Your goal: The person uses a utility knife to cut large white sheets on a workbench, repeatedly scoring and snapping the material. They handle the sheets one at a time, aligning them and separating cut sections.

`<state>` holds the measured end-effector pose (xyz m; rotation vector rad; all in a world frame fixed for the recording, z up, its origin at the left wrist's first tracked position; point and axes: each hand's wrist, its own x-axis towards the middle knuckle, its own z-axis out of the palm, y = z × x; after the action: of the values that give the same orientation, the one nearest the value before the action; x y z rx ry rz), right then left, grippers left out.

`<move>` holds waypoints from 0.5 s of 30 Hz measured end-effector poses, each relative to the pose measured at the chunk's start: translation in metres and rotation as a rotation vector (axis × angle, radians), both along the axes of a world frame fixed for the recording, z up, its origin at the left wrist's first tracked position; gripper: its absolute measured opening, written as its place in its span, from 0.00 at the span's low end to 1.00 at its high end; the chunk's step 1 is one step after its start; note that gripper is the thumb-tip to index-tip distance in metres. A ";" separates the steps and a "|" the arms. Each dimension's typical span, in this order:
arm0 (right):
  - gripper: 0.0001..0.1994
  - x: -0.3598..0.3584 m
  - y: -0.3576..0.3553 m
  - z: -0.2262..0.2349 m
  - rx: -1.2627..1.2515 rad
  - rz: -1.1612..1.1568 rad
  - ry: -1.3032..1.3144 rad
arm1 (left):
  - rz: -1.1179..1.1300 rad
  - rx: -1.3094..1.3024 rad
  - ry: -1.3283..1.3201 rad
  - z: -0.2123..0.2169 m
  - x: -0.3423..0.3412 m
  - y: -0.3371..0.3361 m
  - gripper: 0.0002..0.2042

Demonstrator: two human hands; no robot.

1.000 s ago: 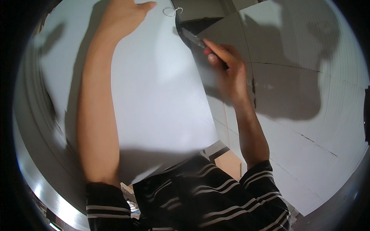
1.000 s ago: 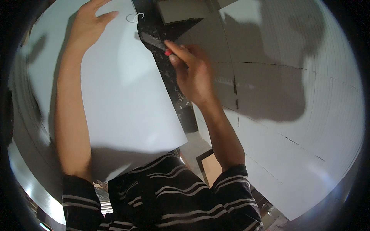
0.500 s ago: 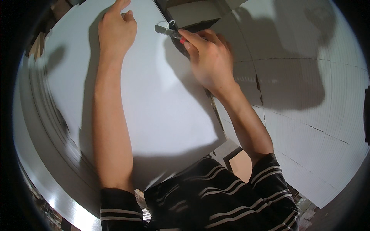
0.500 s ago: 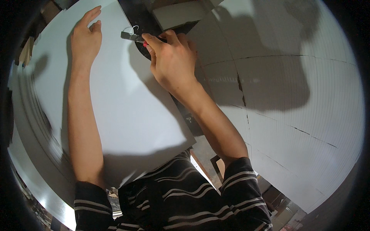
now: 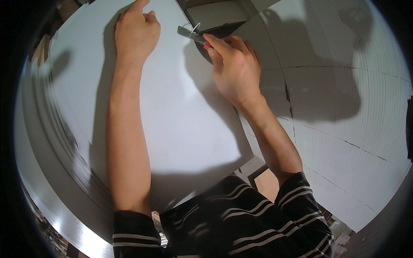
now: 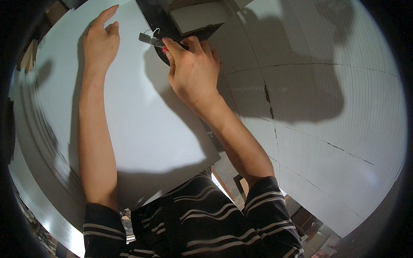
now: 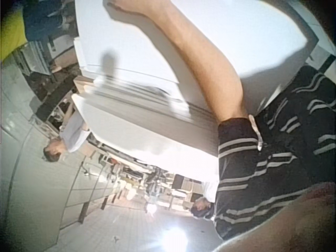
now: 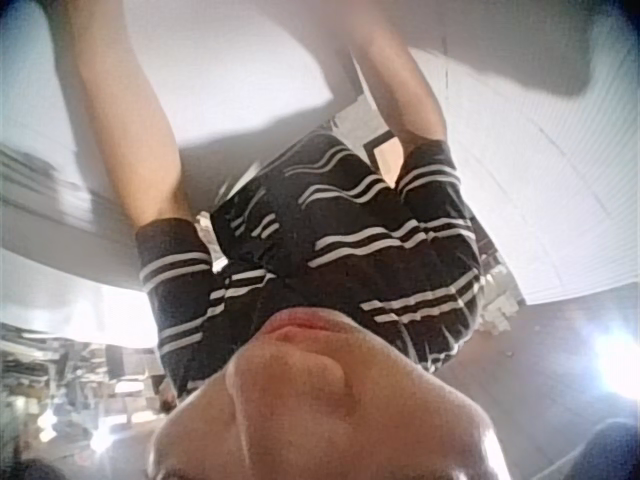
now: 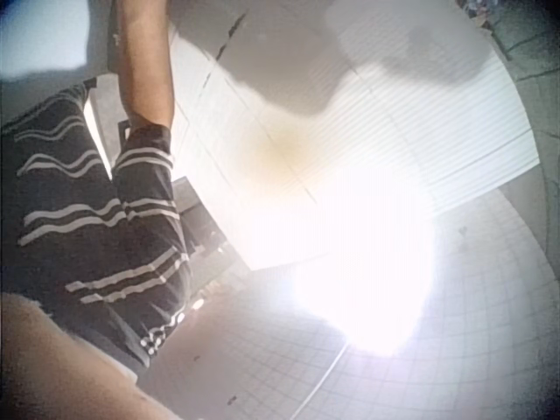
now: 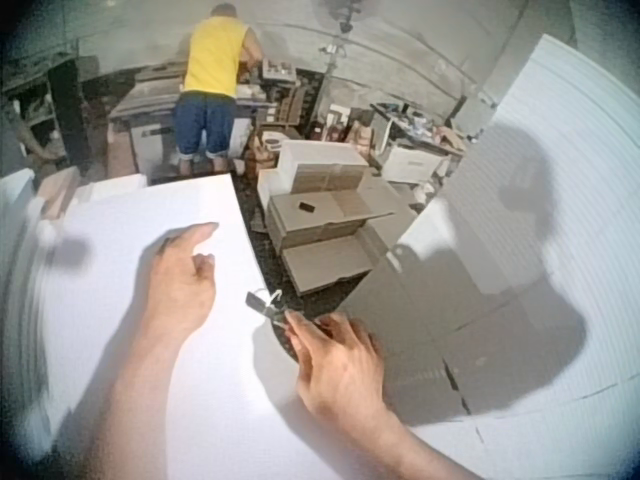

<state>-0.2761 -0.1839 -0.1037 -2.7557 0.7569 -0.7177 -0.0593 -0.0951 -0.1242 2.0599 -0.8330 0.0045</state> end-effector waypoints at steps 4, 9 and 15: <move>0.14 0.001 0.005 0.003 -0.014 -0.017 0.013 | -0.001 -0.018 -0.027 -0.001 0.000 0.001 0.21; 0.14 0.002 0.009 0.008 0.041 -0.080 0.081 | 0.003 0.008 -0.039 -0.002 -0.003 0.000 0.22; 0.14 0.008 0.012 0.009 0.040 -0.094 0.089 | 0.025 0.117 -0.048 0.007 -0.004 0.003 0.21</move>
<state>-0.2683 -0.1720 -0.0950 -2.7470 0.9136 -0.5928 -0.0635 -0.0919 -0.1175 2.1877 -0.8549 0.0198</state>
